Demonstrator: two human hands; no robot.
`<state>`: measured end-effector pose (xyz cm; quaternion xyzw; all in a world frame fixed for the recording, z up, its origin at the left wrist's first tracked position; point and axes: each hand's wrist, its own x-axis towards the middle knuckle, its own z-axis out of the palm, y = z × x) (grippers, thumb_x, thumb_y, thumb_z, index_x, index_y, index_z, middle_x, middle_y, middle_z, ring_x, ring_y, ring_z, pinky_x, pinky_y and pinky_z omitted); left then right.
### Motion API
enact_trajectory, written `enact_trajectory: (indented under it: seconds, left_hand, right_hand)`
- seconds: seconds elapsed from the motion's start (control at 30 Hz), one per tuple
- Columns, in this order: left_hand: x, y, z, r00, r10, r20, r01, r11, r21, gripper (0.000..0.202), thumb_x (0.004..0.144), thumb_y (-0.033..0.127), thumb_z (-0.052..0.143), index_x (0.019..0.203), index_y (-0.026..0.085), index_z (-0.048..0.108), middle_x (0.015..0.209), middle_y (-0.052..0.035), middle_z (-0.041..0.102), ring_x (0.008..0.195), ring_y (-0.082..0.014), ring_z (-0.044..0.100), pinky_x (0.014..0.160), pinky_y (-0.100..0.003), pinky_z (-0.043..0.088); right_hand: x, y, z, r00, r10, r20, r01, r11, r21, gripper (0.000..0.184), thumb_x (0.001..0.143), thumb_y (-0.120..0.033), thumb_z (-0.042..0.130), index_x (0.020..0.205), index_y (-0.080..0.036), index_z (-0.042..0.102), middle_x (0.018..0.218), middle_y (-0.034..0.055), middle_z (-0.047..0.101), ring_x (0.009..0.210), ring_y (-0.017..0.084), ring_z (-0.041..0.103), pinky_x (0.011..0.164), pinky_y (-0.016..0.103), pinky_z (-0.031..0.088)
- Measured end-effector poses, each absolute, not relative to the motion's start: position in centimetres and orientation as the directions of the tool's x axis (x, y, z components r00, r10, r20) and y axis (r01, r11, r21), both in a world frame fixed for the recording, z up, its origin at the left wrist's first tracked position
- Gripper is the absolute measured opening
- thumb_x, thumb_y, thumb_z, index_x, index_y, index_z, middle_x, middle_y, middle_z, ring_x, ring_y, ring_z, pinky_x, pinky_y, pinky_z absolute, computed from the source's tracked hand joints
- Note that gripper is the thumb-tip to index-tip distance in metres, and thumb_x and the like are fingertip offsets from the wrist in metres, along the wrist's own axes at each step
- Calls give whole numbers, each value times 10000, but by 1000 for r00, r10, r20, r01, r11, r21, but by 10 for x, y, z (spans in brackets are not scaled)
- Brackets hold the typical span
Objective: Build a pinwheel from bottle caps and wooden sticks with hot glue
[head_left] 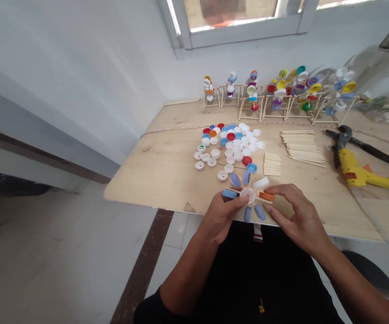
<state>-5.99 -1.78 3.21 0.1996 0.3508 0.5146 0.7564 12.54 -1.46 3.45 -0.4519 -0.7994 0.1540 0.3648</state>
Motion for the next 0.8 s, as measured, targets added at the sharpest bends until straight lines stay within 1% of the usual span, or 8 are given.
enact_trajectory:
  seconds: [0.1,0.17,0.3,0.43,0.53,0.6,0.7,0.8]
  left_hand:
    - [-60,-19,32,215,909,-357,-609,410,679,273,602,227,826,816,126,692,773,-46,668,736,-164,604,768,-307,449]
    - [-60,-19,33,203,904,-376,-591,420,689,297,575,238,840,807,130,690,774,-43,669,743,-167,605,768,-307,445]
    - [-61,-19,38,150,921,-358,-515,382,767,296,545,237,852,768,137,685,758,-29,668,753,-158,602,757,-284,435]
    - [-64,-19,44,174,927,-333,-394,376,839,372,525,238,862,837,133,687,757,-36,676,713,-158,602,716,-287,443]
    - [-66,-17,47,227,913,-339,-313,398,862,436,508,251,869,885,124,690,731,-33,668,642,-143,583,654,-280,445]
    - [-68,-16,49,255,913,-319,-282,386,878,441,517,255,865,901,122,692,734,-35,667,630,-137,578,632,-270,440]
    - [-69,-15,50,281,915,-288,-289,367,884,426,530,256,861,901,126,698,778,-50,685,670,-151,600,659,-273,446]
    - [-69,-15,50,287,915,-285,-341,375,862,410,530,249,861,892,134,708,823,-58,699,719,-158,614,694,-273,450]
  right_hand:
    - [129,-18,37,-272,863,425,621,495,-608,283,855,-332,577,1121,-240,551,1063,65,653,1016,223,588,879,391,470]
    - [132,-20,39,-212,891,401,609,441,-659,290,860,-349,566,1128,-238,562,1088,67,645,1035,220,585,898,384,466]
    - [135,-16,42,-130,952,278,537,303,-787,296,861,-402,560,1114,-252,597,1128,49,638,1031,205,587,900,355,470]
    - [135,-9,47,-179,972,152,480,221,-849,399,829,-466,592,1181,-277,582,1144,36,635,1031,209,573,896,362,472]
    - [131,-6,50,-255,961,105,450,214,-867,460,800,-472,626,1211,-277,563,1158,37,630,1046,213,575,927,377,461]
    - [127,-5,51,-282,955,91,433,211,-876,470,785,-464,646,1204,-267,566,1186,41,624,1064,215,581,957,383,448]
    - [122,-6,48,-241,966,96,395,188,-899,457,769,-464,660,1160,-237,595,1189,57,633,1095,232,584,992,395,430]
    - [120,-7,41,-212,974,76,320,142,-937,450,771,-459,661,1147,-219,605,1191,78,636,1102,245,584,998,412,425]
